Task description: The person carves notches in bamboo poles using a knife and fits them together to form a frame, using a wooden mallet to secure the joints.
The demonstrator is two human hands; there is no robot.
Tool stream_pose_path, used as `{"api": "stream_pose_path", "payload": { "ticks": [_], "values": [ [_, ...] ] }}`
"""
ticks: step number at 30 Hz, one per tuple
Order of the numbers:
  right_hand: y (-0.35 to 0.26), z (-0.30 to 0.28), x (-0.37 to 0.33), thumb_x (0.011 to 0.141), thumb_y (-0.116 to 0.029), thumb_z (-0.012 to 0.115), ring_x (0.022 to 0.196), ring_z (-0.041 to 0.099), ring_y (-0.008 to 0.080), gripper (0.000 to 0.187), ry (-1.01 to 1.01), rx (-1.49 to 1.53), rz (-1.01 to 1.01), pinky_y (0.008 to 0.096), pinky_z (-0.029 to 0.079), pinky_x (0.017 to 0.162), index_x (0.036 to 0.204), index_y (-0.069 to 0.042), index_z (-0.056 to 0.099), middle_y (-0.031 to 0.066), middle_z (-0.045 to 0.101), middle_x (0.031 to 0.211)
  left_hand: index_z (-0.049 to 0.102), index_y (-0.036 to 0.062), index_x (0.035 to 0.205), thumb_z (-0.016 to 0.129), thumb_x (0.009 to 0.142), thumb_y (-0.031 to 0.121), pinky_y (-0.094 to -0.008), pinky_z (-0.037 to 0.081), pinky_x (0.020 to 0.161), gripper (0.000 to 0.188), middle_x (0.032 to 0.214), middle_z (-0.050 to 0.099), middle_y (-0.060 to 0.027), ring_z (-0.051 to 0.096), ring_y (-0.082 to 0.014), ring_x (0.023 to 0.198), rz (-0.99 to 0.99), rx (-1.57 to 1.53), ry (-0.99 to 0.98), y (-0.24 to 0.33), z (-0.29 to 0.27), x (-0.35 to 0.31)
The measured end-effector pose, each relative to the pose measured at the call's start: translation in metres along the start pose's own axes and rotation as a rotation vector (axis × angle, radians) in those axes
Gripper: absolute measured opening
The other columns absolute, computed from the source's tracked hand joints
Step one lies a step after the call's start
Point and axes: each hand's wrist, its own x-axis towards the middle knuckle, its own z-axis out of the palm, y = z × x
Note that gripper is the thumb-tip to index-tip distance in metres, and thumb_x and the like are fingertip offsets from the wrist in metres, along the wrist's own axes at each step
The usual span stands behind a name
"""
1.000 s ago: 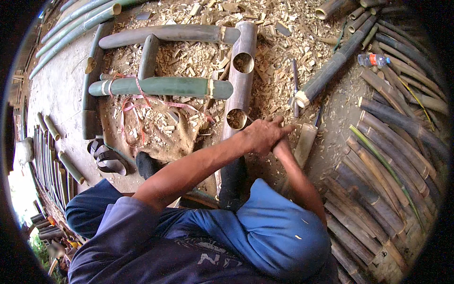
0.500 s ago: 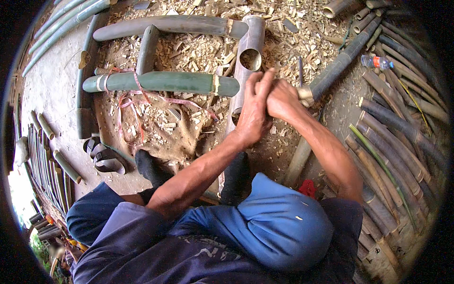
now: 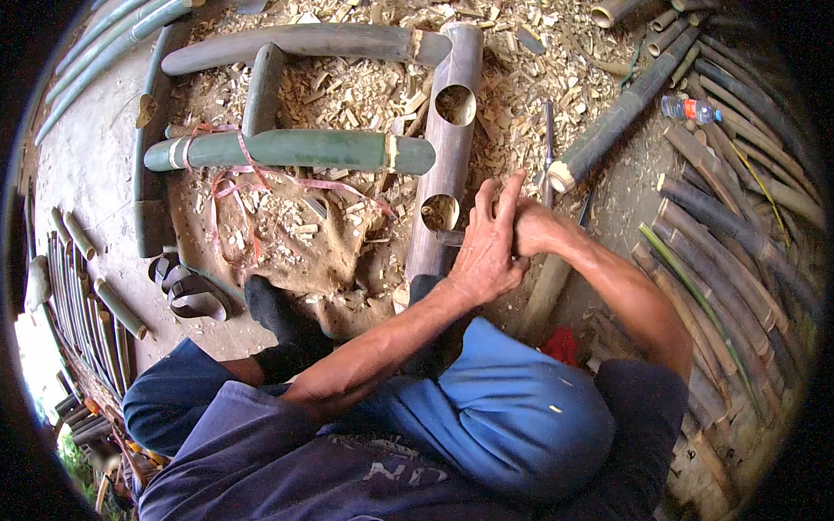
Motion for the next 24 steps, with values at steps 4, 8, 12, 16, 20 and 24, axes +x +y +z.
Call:
{"api": "stream_pose_path", "payload": {
  "ticks": [4, 8, 12, 16, 20, 24],
  "values": [
    [-0.016, 0.033, -0.013, 0.080, -0.017, 0.073, 0.109, 0.065, 0.0399, 0.053, 0.126, 0.321, 0.092, 0.0488, 0.052, 0.095, 0.129, -0.004, 0.058, 0.0253, 0.065, 0.119, 0.012, 0.0215, 0.162, 0.071, 0.061, -0.007, -0.0572, 0.041, 0.113, 0.121, 0.151, 0.022, -0.0396, 0.041, -0.0621, 0.130, 0.027, -0.029, -0.208, -0.004, -0.015, -0.007],
    [-0.014, 0.087, -0.007, 0.084, -0.016, 0.072, 0.126, 0.056, 0.0337, 0.064, 0.217, 0.527, 0.104, 0.0453, 0.045, 0.105, 0.142, -0.007, 0.046, 0.0230, 0.056, 0.133, 0.013, 0.0195, 0.161, 0.072, 0.061, -0.005, -0.0543, 0.039, 0.116, 0.119, 0.150, 0.025, -0.0402, 0.039, -0.0587, 0.135, 0.028, -0.008, -0.395, -0.005, -0.033, -0.009],
    [-0.068, 0.107, 0.012, 0.084, -0.016, 0.072, 0.130, 0.051, 0.0280, 0.074, 0.443, 0.950, 0.362, 0.0408, 0.043, 0.108, 0.149, -0.009, 0.038, 0.0197, 0.056, 0.131, 0.022, 0.0144, 0.159, 0.074, 0.058, 0.002, -0.0528, 0.041, 0.114, 0.114, 0.137, 0.052, -0.0327, 0.045, -0.0531, 0.134, 0.106, 0.032, -0.498, -0.022, -0.041, -0.009],
    [-0.069, 0.140, 0.027, 0.084, -0.019, 0.073, 0.126, 0.054, 0.0251, 0.075, 0.354, 0.915, 0.257, 0.0384, 0.046, 0.105, 0.151, -0.010, 0.038, 0.0156, 0.058, 0.130, 0.048, 0.0148, 0.149, 0.074, 0.051, 0.002, -0.0511, 0.040, 0.115, 0.103, 0.142, 0.049, -0.0301, 0.037, -0.0496, 0.141, -0.084, 0.197, -1.053, -0.025, -0.065, 0.012],
    [-0.102, 0.146, 0.034, 0.093, -0.026, 0.065, 0.117, 0.060, 0.0239, 0.058, 0.541, 1.425, 0.112, 0.0387, 0.051, 0.099, 0.145, -0.007, 0.047, 0.0123, 0.061, 0.129, 0.036, 0.0169, 0.155, 0.077, 0.058, 0.008, -0.0599, 0.033, 0.116, 0.106, 0.158, 0.025, -0.0273, 0.022, -0.0461, 0.149, 0.265, 0.414, -0.639, -0.020, -0.083, -0.017],
    [-0.148, 0.110, 0.003, 0.102, -0.039, 0.055, 0.111, 0.062, 0.0225, 0.042, 0.544, 2.272, 0.079, 0.0410, 0.051, 0.097, 0.131, -0.008, 0.058, 0.0104, 0.062, 0.125, 0.024, 0.0064, 0.155, 0.081, 0.070, 0.018, -0.0545, 0.041, 0.111, 0.103, 0.149, 0.037, -0.0303, 0.042, -0.0467, 0.138, -0.314, 0.237, -0.392, 0.016, -0.121, -0.062]
  ]
}}
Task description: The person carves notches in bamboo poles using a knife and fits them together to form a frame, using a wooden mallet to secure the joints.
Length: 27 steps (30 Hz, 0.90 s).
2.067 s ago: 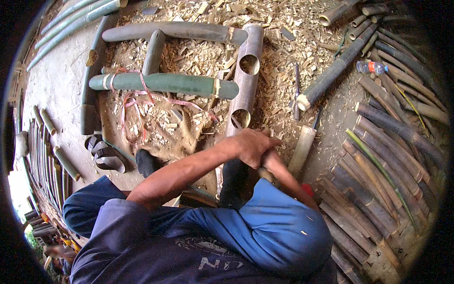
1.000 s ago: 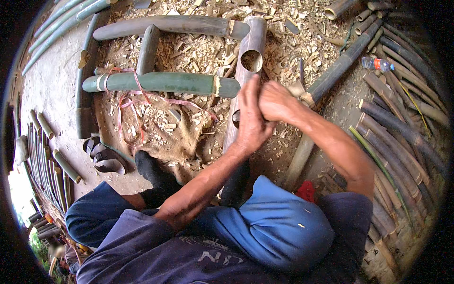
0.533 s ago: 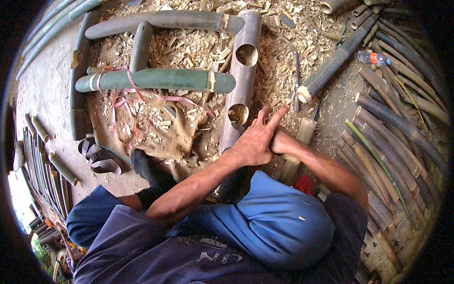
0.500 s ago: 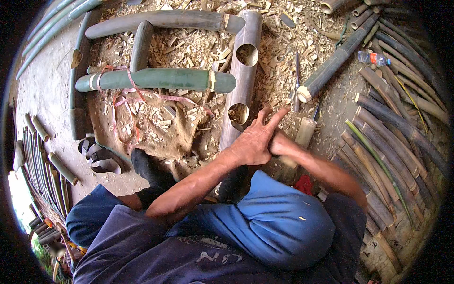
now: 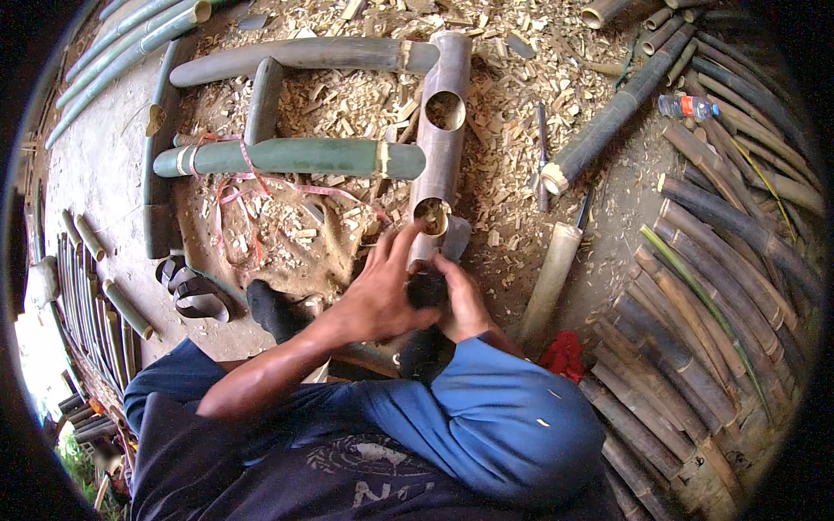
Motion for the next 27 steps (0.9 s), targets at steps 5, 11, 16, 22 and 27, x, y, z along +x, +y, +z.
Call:
{"api": "stream_pose_path", "payload": {
  "ticks": [5, 11, 16, 22, 27],
  "values": [
    [0.004, -0.025, 0.004, 0.103, -0.042, 0.055, 0.095, 0.066, 0.0210, 0.033, -0.119, -0.164, 0.055, 0.0403, 0.053, 0.084, 0.108, -0.011, 0.065, 0.0057, 0.068, 0.101, 0.039, -0.0001, 0.130, 0.080, 0.079, 0.032, -0.0521, 0.055, 0.086, 0.073, 0.105, 0.065, -0.0255, 0.067, -0.0460, 0.100, -0.187, 0.105, -0.140, -0.050, 0.031, -0.050],
    [0.014, -0.022, 0.042, 0.105, -0.034, 0.052, 0.099, 0.071, 0.0258, 0.035, -0.217, 0.065, 0.199, 0.0444, 0.060, 0.083, 0.113, -0.004, 0.066, 0.0122, 0.072, 0.107, 0.049, -0.0050, 0.110, 0.071, 0.083, 0.022, -0.0468, 0.059, 0.068, 0.043, 0.088, 0.070, -0.0214, 0.074, -0.0354, 0.079, -0.147, 0.800, -0.167, -0.010, -0.018, -0.035],
    [0.022, -0.016, 0.060, 0.107, -0.030, 0.050, 0.101, 0.072, 0.0279, 0.036, -0.379, 0.437, 0.268, 0.0454, 0.063, 0.086, 0.118, 0.001, 0.066, 0.0171, 0.072, 0.112, 0.065, -0.0058, 0.092, 0.072, 0.076, 0.013, -0.0459, 0.060, 0.069, 0.026, 0.087, 0.073, -0.0231, 0.075, -0.0359, 0.080, -0.038, 0.924, -0.280, 0.042, -0.064, 0.006],
    [0.018, -0.027, 0.064, 0.105, -0.026, 0.052, 0.088, 0.074, 0.0273, 0.034, -0.354, 0.452, 0.260, 0.0444, 0.065, 0.080, 0.114, 0.003, 0.067, 0.0179, 0.073, 0.105, 0.065, -0.0044, 0.096, 0.069, 0.072, 0.010, -0.0516, 0.055, 0.085, 0.028, 0.093, 0.071, -0.0246, 0.071, -0.0410, 0.097, -0.093, 0.798, -0.427, 0.051, -0.073, 0.029],
    [0.003, -0.020, 0.058, 0.104, -0.024, 0.051, 0.086, 0.074, 0.0283, 0.033, -0.207, 0.256, 0.231, 0.0424, 0.065, 0.074, 0.111, 0.003, 0.068, 0.0165, 0.074, 0.101, 0.068, -0.0041, 0.094, 0.065, 0.073, 0.011, -0.0498, 0.056, 0.085, 0.026, 0.092, 0.072, -0.0264, 0.071, -0.0409, 0.095, -0.218, 0.668, -0.453, 0.031, -0.066, 0.026]
  ]
}}
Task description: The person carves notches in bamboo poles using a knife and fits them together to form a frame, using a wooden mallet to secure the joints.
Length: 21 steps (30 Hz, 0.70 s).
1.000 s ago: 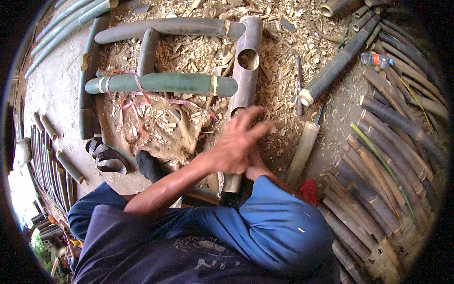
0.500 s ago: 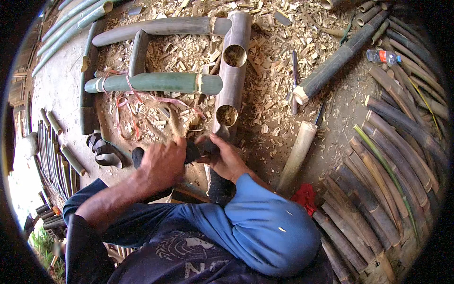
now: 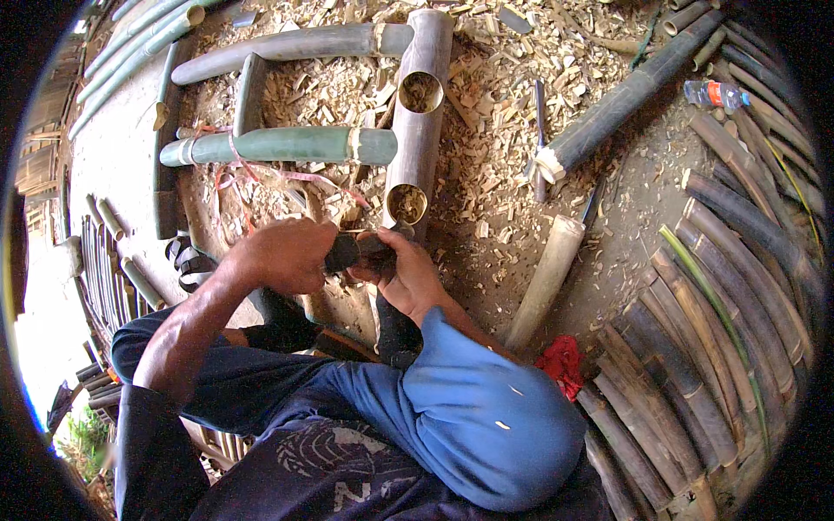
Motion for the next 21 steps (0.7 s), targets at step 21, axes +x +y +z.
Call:
{"api": "stream_pose_path", "payload": {
  "ticks": [21],
  "values": [
    [-0.042, -0.036, -0.025, 0.087, -0.034, 0.066, 0.106, 0.059, 0.0229, 0.041, 0.388, -1.176, -0.098, 0.0410, 0.045, 0.090, 0.110, -0.001, 0.067, 0.0150, 0.068, 0.099, 0.047, -0.0077, 0.120, 0.080, 0.080, 0.029, -0.0521, 0.055, 0.085, 0.064, 0.098, 0.069, -0.0331, 0.069, -0.0484, 0.098, -0.126, -0.857, 0.369, 0.077, 0.160, 0.029]
  ]
}}
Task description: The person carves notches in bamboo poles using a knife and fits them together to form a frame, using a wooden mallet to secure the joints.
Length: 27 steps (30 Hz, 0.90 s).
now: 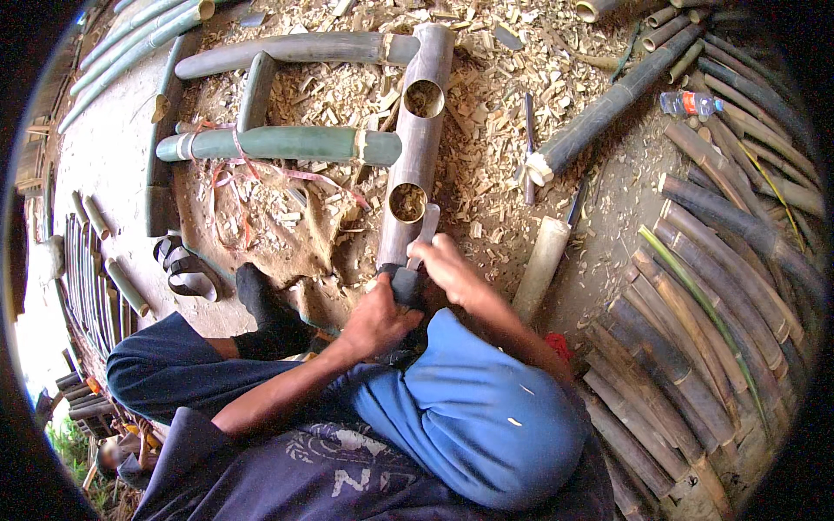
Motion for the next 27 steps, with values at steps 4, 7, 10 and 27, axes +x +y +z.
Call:
{"api": "stream_pose_path", "payload": {
  "ticks": [4, 7, 10, 27],
  "values": [
    [-0.023, 0.034, -0.034, 0.095, -0.039, 0.062, 0.074, 0.063, 0.0193, 0.048, 0.021, 0.029, -0.058, 0.0320, 0.053, 0.047, 0.112, 0.006, 0.060, 0.0143, 0.064, 0.098, 0.053, -0.0013, 0.123, 0.082, 0.079, 0.031, -0.0509, 0.053, 0.086, 0.062, 0.101, 0.070, -0.0288, 0.068, -0.0457, 0.102, -0.025, -0.008, 0.048, -0.036, -0.022, -0.017],
    [-0.036, 0.050, -0.010, 0.096, -0.038, 0.064, 0.076, 0.063, 0.0189, 0.045, -0.067, 0.083, -0.050, 0.0324, 0.053, 0.047, 0.105, 0.005, 0.058, 0.0116, 0.061, 0.093, 0.060, -0.0011, 0.110, 0.080, 0.078, 0.038, -0.0525, 0.055, 0.081, 0.054, 0.092, 0.070, -0.0287, 0.071, -0.0446, 0.090, -0.028, -0.012, 0.170, -0.050, -0.036, -0.012],
    [-0.054, 0.061, 0.017, 0.094, -0.032, 0.065, 0.071, 0.064, 0.0201, 0.038, -0.108, 0.240, -0.084, 0.0357, 0.057, 0.046, 0.104, 0.004, 0.059, 0.0117, 0.060, 0.091, 0.071, 0.0000, 0.099, 0.082, 0.070, 0.035, -0.0481, 0.058, 0.072, 0.047, 0.081, 0.073, -0.0235, 0.074, -0.0367, 0.077, -0.132, -0.003, 0.342, -0.037, -0.067, 0.001],
    [-0.045, 0.037, 0.024, 0.103, -0.018, 0.056, 0.087, 0.072, 0.0251, 0.022, -0.557, 1.533, -0.143, 0.0388, 0.061, 0.070, 0.113, 0.000, 0.065, 0.0135, 0.074, 0.104, 0.074, 0.0034, 0.078, 0.072, 0.074, 0.013, -0.0431, 0.059, 0.067, 0.011, 0.075, 0.073, -0.0177, 0.075, -0.0323, 0.074, 0.476, 1.075, 0.316, 0.134, -0.130, 0.030]
  ]
}}
